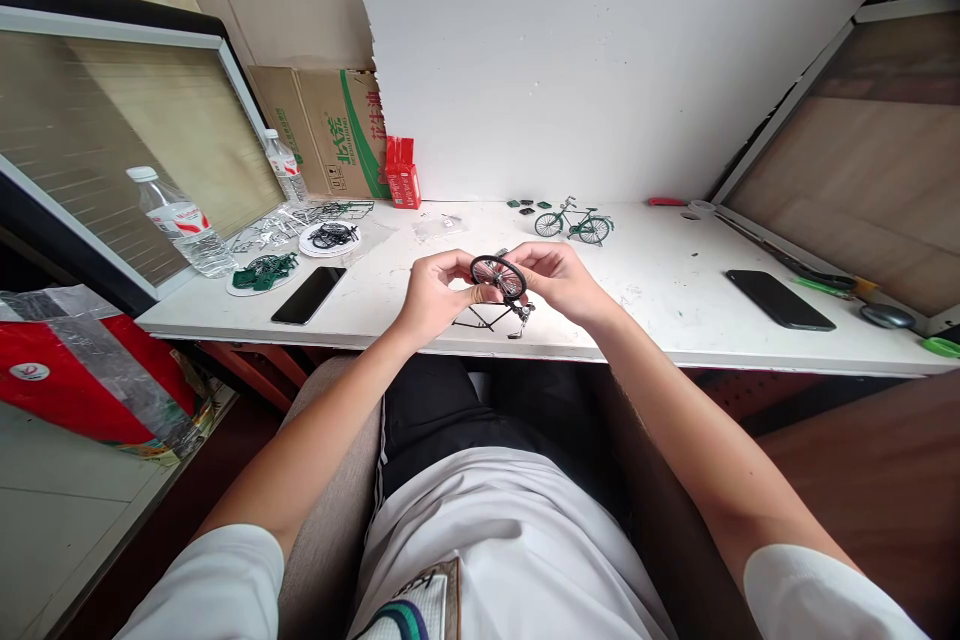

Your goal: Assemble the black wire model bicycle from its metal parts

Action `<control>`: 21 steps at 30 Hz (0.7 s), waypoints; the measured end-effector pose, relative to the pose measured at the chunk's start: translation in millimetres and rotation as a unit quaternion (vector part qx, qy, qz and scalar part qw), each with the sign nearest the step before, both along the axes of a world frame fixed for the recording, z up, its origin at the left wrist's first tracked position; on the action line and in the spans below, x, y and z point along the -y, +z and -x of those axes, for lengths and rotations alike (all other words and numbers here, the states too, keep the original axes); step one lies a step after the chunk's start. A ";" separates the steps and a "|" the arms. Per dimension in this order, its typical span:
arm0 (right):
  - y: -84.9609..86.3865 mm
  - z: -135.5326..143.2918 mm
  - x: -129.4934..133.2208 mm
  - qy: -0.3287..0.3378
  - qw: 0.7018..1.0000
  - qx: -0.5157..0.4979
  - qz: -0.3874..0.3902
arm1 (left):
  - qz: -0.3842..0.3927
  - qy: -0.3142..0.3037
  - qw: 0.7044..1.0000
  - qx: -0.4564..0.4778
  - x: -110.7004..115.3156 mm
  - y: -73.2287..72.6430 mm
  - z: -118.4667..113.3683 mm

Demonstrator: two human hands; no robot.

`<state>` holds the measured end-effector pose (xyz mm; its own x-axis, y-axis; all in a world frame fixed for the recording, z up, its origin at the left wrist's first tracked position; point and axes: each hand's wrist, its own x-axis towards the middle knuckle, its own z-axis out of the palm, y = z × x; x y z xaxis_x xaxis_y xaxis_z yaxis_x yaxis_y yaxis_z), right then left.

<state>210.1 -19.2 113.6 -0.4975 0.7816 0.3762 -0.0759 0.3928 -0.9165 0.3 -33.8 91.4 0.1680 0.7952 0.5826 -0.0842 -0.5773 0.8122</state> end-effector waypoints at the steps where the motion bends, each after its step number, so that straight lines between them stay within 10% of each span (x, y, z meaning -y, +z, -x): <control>1: -0.3 0.0 0.0 -0.002 1.000 0.005 -0.002 | 0.002 -0.004 1.000 0.000 -0.1 -0.6 0.2; 21: 2.4 -3.7 0.2 -0.013 1.000 0.013 -0.013 | -0.030 -0.015 0.999 -0.019 2.6 2.8 -2.1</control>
